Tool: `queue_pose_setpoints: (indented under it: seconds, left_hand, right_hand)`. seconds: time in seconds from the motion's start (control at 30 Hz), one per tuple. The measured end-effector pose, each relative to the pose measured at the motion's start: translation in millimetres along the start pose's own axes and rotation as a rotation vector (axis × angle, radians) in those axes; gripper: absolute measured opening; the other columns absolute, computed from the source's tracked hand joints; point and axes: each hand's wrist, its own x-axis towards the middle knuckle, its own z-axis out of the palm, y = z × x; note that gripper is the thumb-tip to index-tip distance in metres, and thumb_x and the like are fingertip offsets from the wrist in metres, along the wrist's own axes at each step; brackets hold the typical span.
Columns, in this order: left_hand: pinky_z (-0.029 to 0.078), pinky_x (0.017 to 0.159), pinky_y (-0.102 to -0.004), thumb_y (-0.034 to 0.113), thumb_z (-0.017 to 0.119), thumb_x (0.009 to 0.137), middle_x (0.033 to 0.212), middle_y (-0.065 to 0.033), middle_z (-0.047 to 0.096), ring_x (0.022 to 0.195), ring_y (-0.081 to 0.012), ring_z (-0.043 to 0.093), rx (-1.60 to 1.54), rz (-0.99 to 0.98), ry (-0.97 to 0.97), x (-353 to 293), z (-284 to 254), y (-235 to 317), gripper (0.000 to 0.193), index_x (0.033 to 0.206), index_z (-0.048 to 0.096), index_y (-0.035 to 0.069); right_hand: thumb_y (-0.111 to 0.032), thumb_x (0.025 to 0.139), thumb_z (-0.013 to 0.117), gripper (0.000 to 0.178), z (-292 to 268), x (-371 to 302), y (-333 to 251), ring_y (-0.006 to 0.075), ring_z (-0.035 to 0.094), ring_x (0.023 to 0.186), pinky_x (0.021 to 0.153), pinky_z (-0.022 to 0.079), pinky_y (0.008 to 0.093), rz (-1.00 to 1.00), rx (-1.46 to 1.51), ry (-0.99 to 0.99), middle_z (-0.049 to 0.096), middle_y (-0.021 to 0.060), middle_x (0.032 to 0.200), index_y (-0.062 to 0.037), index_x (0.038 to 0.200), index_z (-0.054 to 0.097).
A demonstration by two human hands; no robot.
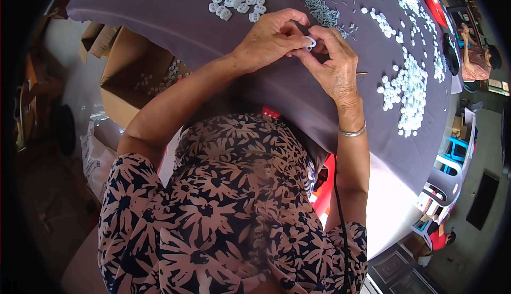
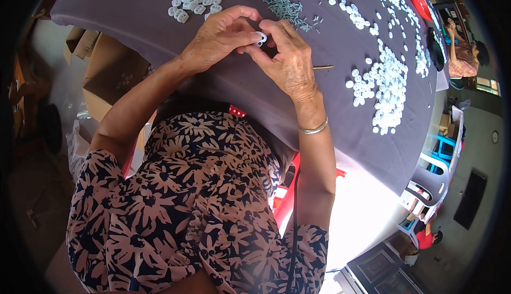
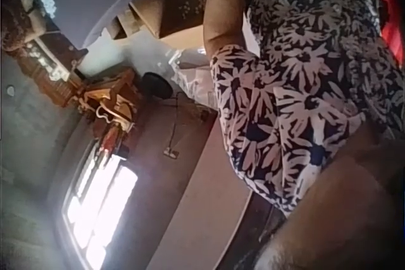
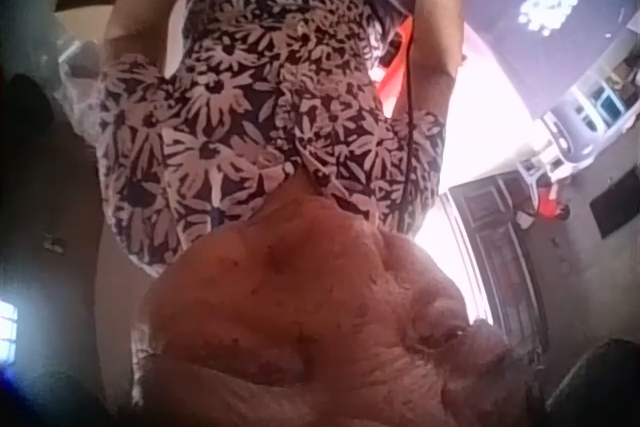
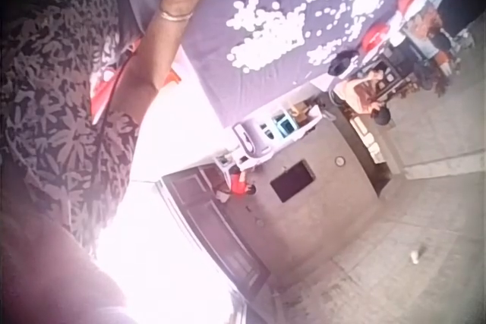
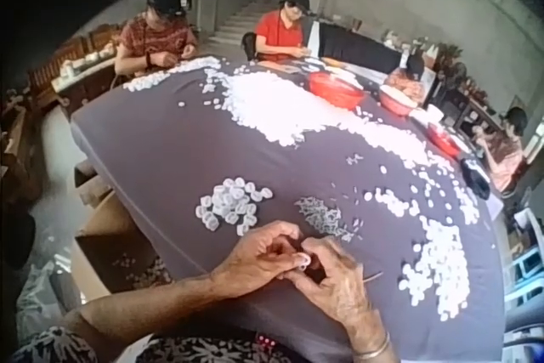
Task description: The person assembles cord locks by hand by picking up plastic components and small metal springs from the table, inserting the springs into the plastic pieces, and placing the assembled fasteners in a pile on the table.
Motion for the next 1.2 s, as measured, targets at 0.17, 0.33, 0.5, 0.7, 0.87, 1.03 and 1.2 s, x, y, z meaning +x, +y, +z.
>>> queue_pose_setpoints:
  seconds: [0.17, 0.33, 0.5, 0.7, 0.87, 1.03, 1.2]
  left_hand:
    - [0.043, 0.062, -0.0220, 0.011, 0.062, 0.087, 0.077, -0.0001, 0.059, 0.068, -0.0063, 0.051, 0.095, 0.015, -0.053, 2.2, -0.7, 1.9, 0.031, 0.115, 0.054, 0.003]
    - [0.043, 0.065, -0.0237, 0.012, 0.059, 0.088, 0.077, 0.0012, 0.058, 0.069, -0.0073, 0.049, 0.143, 0.014, -0.110, -0.2, -2.9, 8.1, 0.034, 0.121, 0.055, 0.006]
    - [0.040, 0.065, -0.0226, 0.010, 0.056, 0.086, 0.079, 0.0008, 0.059, 0.068, -0.0072, 0.046, 0.036, -0.027, -0.089, -2.5, 2.2, 5.6, 0.031, 0.116, 0.062, 0.008]
    - [0.040, 0.065, -0.0218, 0.008, 0.055, 0.085, 0.079, 0.0024, 0.059, 0.070, -0.0058, 0.048, -0.039, -0.041, 0.016, -13.7, 12.5, 13.9, 0.028, 0.111, 0.065, 0.008]
    - [0.040, 0.065, -0.0212, 0.005, 0.053, 0.084, 0.079, 0.0031, 0.058, 0.071, -0.0053, 0.049, 0.022, -0.026, 0.009, -15.6, 6.8, 7.6, 0.029, 0.111, 0.065, 0.008]
    - [0.041, 0.066, -0.0220, 0.002, 0.052, 0.084, 0.080, 0.0027, 0.058, 0.072, -0.0059, 0.049, 0.003, -0.034, 0.017, -17.8, 9.7, 6.8, 0.030, 0.111, 0.066, 0.007]
    - [0.041, 0.067, -0.0222, 0.002, 0.052, 0.084, 0.079, 0.0020, 0.057, 0.073, -0.0061, 0.050, 0.016, -0.033, 0.005, -20.0, 9.3, 7.8, 0.032, 0.113, 0.064, 0.007]
  right_hand:
    - [-0.013, 0.076, 0.071, 0.025, -5.5, -0.1, 3.0, 0.0294, 0.060, 0.068, 0.059, 0.050, 0.0368, -0.109, -0.247, -0.196, 0.058, 0.0112, 0.085, -0.0027, 0.094, 0.057]
    - [-0.021, 0.081, 0.067, 0.025, 1.3, -3.7, 5.8, 0.0334, 0.061, 0.070, 0.059, 0.050, 0.0400, -0.072, -0.293, -0.254, 0.059, 0.0131, 0.082, -0.0022, 0.084, 0.051]
    - [-0.021, 0.082, 0.066, 0.026, 4.1, -9.2, 8.5, 0.0313, 0.063, 0.066, 0.056, 0.052, 0.0395, -0.090, -0.296, -0.255, 0.061, 0.0142, 0.071, -0.0009, 0.080, 0.051]
    - [-0.013, 0.082, 0.064, 0.021, 6.1, -11.8, 7.7, 0.0356, 0.060, 0.064, 0.056, 0.048, 0.0414, -0.121, -0.098, -0.185, 0.057, 0.0177, 0.066, 0.0001, 0.077, 0.049]
    - [-0.015, 0.081, 0.066, 0.023, 9.1, -10.9, 3.8, 0.0328, 0.061, 0.061, 0.052, 0.049, 0.0391, -0.120, -0.214, -0.208, 0.058, 0.0149, 0.065, -0.0010, 0.077, 0.049]
    - [-0.016, 0.081, 0.067, 0.024, 9.6, -14.1, 2.8, 0.0309, 0.062, 0.061, 0.053, 0.050, 0.0380, -0.140, -0.247, -0.201, 0.059, 0.0131, 0.065, -0.0015, 0.076, 0.049]
    - [-0.017, 0.080, 0.068, 0.025, 8.3, -14.6, 4.2, 0.0305, 0.062, 0.060, 0.053, 0.051, 0.0373, -0.143, -0.235, -0.203, 0.059, 0.0127, 0.065, -0.0019, 0.075, 0.049]
